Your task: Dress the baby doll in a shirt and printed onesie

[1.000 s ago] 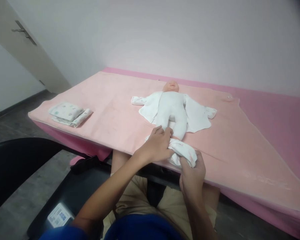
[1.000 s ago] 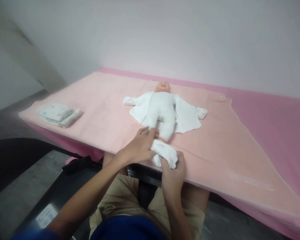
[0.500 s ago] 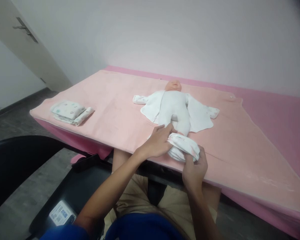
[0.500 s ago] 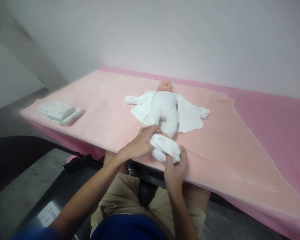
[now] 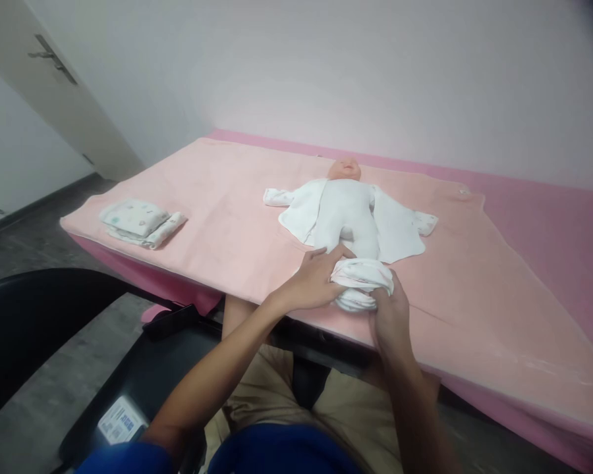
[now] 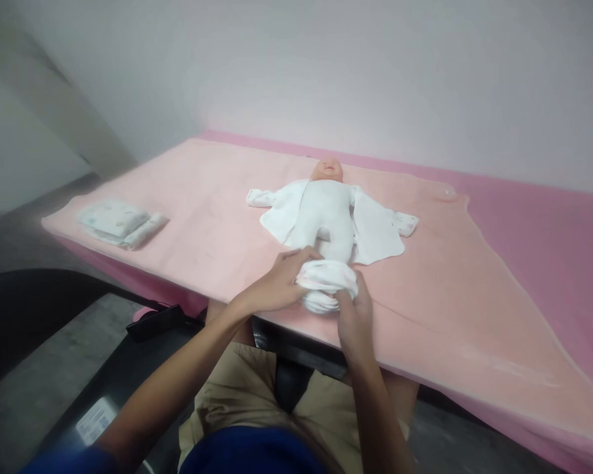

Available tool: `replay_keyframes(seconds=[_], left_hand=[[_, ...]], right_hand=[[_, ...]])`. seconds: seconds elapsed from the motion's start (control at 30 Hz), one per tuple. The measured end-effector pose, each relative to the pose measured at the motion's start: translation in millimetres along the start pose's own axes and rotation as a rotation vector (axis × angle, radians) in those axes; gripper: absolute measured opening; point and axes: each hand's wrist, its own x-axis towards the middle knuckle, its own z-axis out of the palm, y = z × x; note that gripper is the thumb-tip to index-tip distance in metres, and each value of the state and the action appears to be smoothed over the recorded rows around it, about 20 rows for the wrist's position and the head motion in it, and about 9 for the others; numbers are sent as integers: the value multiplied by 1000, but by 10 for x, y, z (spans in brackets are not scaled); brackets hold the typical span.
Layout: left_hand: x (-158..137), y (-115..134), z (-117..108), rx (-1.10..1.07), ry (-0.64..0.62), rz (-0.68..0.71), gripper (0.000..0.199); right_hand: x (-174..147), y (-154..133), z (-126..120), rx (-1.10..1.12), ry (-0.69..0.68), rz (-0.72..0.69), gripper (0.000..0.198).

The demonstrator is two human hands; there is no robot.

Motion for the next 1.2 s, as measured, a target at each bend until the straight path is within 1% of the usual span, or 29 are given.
replay_keyframes(seconds=[0.07,0.13,0.2,0.27,0.37,0.5,0.6,0.73,0.87,1.0,1.1,1.2], left_hand=[[6,18,-39,-20,-22,-19,20],[10,36,-62,-23,-46,-16,16],[14,44,-69,-17,-57,-17,17],[16,27,-67,-22,-53,-12,18],[10,-57,-55,-99,-26,25,21],[-18,-208,-38,-279,-10,94,44],[-41,-280,-40,-384,-31,121,49],[-56,-327,-54,-478,-44,89,48],[-53,-349,-59,-575,-39,33,43],[-40,-351,-62,-603,-38,-22,29],[-29,-347,-62,-585,-46,-38,27],[-13,-346,-54,-562,-44,-8,28]], right_hand=[[53,-44,10,72,-29,49,46],[86,-113,30,147,-44,119,40],[99,-178,54,191,-45,178,33],[98,-205,66,202,-39,181,31],[81,-135,45,190,-31,100,34],[68,70,-24,131,-17,27,41],[77,154,-64,123,-49,20,47],[96,102,-117,82,-132,15,47],[81,-31,-166,-59,-214,-40,42],[27,-109,-156,-227,-174,-143,40],[5,-93,-128,-283,-176,-246,43],[18,-45,-108,-313,-166,-302,41]])
